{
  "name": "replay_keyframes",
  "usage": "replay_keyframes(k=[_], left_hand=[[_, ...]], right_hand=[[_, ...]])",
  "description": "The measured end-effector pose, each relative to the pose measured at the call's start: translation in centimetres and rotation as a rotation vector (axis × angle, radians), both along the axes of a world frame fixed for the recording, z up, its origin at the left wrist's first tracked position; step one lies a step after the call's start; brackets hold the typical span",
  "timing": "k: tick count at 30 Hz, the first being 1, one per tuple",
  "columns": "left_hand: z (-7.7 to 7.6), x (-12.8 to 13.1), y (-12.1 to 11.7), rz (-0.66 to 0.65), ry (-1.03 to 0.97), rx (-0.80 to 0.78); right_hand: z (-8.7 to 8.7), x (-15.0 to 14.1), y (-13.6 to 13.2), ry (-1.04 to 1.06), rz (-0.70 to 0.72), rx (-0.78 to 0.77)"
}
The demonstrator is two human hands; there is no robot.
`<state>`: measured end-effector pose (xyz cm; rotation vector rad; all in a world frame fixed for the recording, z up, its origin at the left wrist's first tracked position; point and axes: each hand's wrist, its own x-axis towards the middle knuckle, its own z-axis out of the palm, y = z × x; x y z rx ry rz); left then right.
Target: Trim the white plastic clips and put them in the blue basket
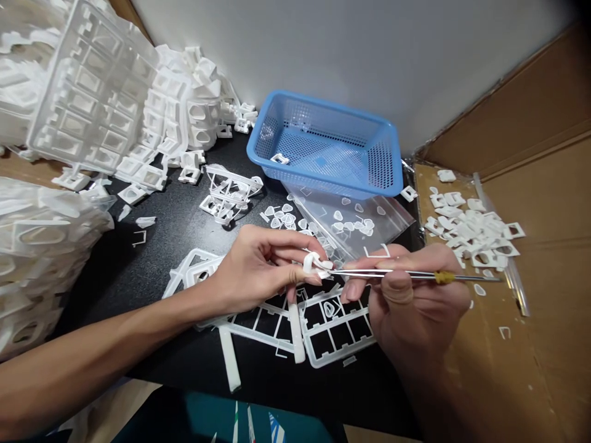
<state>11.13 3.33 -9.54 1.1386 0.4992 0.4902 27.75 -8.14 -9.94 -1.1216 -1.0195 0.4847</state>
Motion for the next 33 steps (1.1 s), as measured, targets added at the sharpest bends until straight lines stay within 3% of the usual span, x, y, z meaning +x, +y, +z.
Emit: replay_keyframes(k=[6, 17, 25, 33], left_hand=[[0.13, 0.06, -0.01, 0.013, 0.011, -0.038], [-0.35, 0.07, -0.14, 0.031, 0.002, 0.068], [-0.36, 0.08, -0.17, 0.041, -0.025, 0.135], [-0.5, -0.07, -0.25, 0.059, -0.021, 0.203]], right_hand=[[0.0, -0.34, -0.18, -0.067, -0.043, 0.04], [0.3, -0.29, -0.05, -0.173, -0.039, 0.03], [0.08, -0.66, 0.19, -0.219, -0.08, 0.162], [0.08, -0.54, 0.16, -0.234, -0.076, 0.163]])
